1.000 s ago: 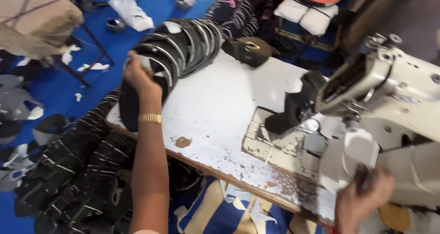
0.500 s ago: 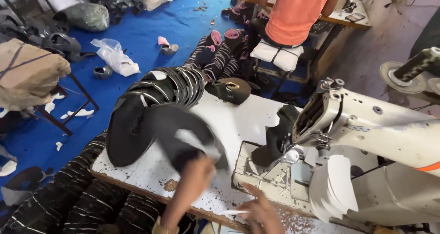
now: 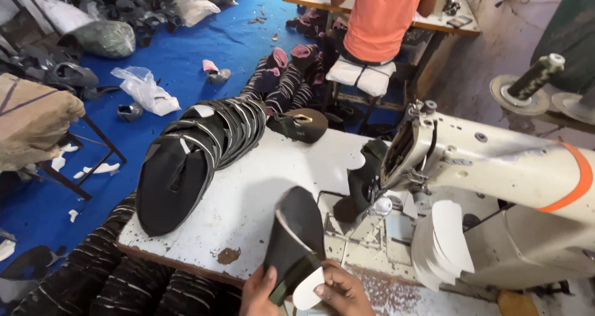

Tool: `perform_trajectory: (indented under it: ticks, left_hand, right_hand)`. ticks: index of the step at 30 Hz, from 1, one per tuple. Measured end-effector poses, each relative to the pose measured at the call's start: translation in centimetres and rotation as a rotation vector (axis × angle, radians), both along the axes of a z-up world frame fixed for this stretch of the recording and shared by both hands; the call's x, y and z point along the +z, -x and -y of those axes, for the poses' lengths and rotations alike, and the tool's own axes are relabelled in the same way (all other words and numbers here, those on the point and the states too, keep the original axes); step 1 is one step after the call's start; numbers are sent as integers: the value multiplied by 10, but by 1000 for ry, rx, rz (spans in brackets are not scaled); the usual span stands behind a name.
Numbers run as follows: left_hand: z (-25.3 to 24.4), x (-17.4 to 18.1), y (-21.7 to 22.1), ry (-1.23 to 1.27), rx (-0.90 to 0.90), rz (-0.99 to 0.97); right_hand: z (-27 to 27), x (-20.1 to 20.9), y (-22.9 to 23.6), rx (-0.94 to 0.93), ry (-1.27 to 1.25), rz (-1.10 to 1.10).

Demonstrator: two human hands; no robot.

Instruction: Aligning and inserting white padding components into shoe upper sections at a manufacturing workbench.

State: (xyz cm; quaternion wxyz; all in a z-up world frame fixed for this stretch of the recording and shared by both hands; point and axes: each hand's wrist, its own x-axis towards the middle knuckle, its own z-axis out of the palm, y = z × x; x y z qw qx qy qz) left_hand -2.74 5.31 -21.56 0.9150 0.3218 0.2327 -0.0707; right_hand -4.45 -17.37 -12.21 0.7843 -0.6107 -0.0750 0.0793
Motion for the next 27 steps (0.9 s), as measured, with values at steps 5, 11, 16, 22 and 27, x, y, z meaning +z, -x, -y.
perform_trajectory:
  ticks: [5,11,16,22,27]
  left_hand:
    - [33,164,-12,-88,-73,-217]
    - [32,207,3,-153,-194,331]
    - [42,218,10,-145,-273,389]
    - [43,222,6,-162,-270,365]
    - [42,212,4,-192,-320,362]
  right_hand:
    - [17,-10,8,99,104,113]
    - [38,82,21,-501,248,-109]
    - [10,147,-10,-567,436,-36]
    - [-9,153,-3,-268,509,151]
    - [-8,145,10,-190,346,46]
